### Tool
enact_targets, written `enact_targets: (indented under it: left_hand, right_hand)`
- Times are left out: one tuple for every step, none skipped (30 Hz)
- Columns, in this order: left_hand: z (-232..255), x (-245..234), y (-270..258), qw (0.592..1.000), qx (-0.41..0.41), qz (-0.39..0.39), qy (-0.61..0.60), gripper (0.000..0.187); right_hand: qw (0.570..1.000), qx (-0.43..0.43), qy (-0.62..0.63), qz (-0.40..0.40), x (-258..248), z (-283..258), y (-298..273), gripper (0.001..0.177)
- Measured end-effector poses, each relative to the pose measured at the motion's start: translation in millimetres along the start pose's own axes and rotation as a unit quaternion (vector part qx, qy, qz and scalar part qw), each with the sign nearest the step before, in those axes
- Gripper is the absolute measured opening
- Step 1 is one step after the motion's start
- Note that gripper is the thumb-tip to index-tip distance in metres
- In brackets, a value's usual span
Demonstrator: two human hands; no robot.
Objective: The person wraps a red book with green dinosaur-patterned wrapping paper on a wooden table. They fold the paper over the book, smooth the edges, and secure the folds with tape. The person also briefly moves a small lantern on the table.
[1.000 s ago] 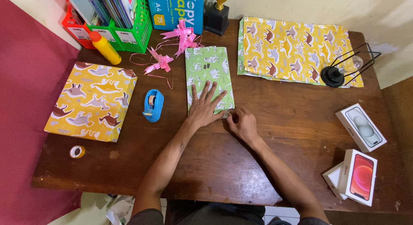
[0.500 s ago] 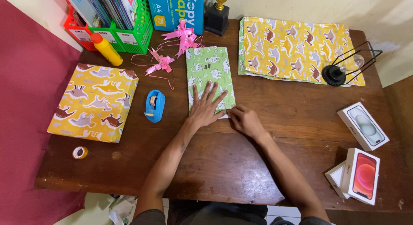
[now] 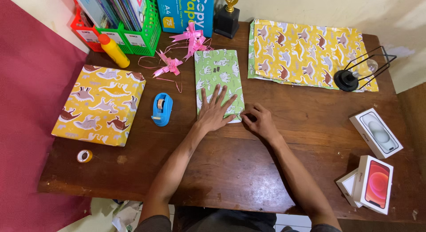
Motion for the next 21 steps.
enact_targets:
  left_hand:
    - [-1,2,1,1.000,-0.001,-0.007,-0.001,0.079]
    - [-1,3,1,1.000,-0.003,-0.015,-0.002,0.079]
    - [-1,3,1,1.000,-0.003,-0.010,0.003,0.079]
    - [0,2,0,1.000,-0.002,-0.006,0.008,0.079]
    - [0,1,0,1.000,-0.002,-0.001,0.013,0.080]
    - [0,1,0,1.000,-0.003,-0.004,0.014,0.080]
    - [0,2,0,1.000,-0.004,-0.006,0.014,0.080]
    - [0,2,0,1.000,-0.005,-0.009,0.014,0.080]
    - [0,2,1,1.000,-0.004,-0.007,0.013,0.080]
    - [0,1,1,1.000,-0.003,-0.004,0.013,0.080]
    - [0,0,1,1.000,-0.003,-0.002,0.012,0.080]
    - [0,2,1,1.000,-0.006,-0.012,0.012,0.080]
    - [-1,4,2,1.000,-0.009,-0.021,0.012,0.080]
    - [-1,5,2,0.999,-0.012,-0.030,0.012,0.081]
    - [-1,5,2,0.999,-0.012,-0.028,0.012,0.080]
    - [-1,4,1,1.000,-0.012,-0.025,0.012,0.079]
    - [-1,3,1,1.000,-0.012,-0.023,0.013,0.079]
    - [-1,1,2,1.000,-0.011,-0.019,0.013,0.079]
    - [0,0,1,1.000,-0.009,-0.016,0.013,0.079]
    - [0,-1,1,1.000,-0.007,-0.013,0.014,0.078]
    - [1,-1,1,1.000,-0.007,-0.011,0.015,0.078]
  right_hand:
    - [1.000,-0.009,0.002,0.000,1,-2,1,0.013]
    - [1.000,-0.017,0.005,-0.001,2,-4,2,0.014]
    - [1.000,-0.026,0.007,-0.001,2,-6,3,0.014]
    - [1.000,-0.019,0.017,-0.006,2,-3,4,0.015]
    - [1.000,-0.011,0.026,-0.011,0,0,4,0.015]
    - [0.999,-0.004,0.036,-0.016,-1,3,5,0.016]
    - [0.999,-0.002,0.033,-0.015,-3,6,5,0.018]
    - [0.999,0.000,0.031,-0.014,-6,9,6,0.019]
    - [1.000,0.002,0.028,-0.013,-6,11,6,0.021]
    - [0.999,0.015,0.029,-0.012,-6,14,6,0.022]
    - [0.999,0.028,0.029,-0.012,-3,17,5,0.022]
    - [0.999,0.040,0.030,-0.012,0,19,4,0.023]
    - [0.999,0.028,0.020,-0.007,2,15,4,0.023]
    - [1.000,0.015,0.010,-0.002,5,11,5,0.023]
    - [1.000,0.003,0.001,0.002,7,7,4,0.023]
    - [1.000,0.007,0.002,0.002,9,7,3,0.024]
    - [1.000,0.011,0.003,0.003,9,7,3,0.025]
    - [1.000,0.015,0.004,0.004,9,7,3,0.026]
    - [1.000,0.020,0.008,-0.005,7,10,5,0.029]
    - [0.999,0.026,0.011,-0.015,2,15,7,0.031]
    - [0.999,0.032,0.014,-0.025,0,18,9,0.034]
Point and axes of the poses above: each hand's wrist, its own y-axis towards the middle knuckle, its own x-axis out of the palm, z = x × y, the point moved 10 cm from there along y, towards the middle knuckle, and after that the axes turned 9 degrees about -z, right-handed, at the moved point
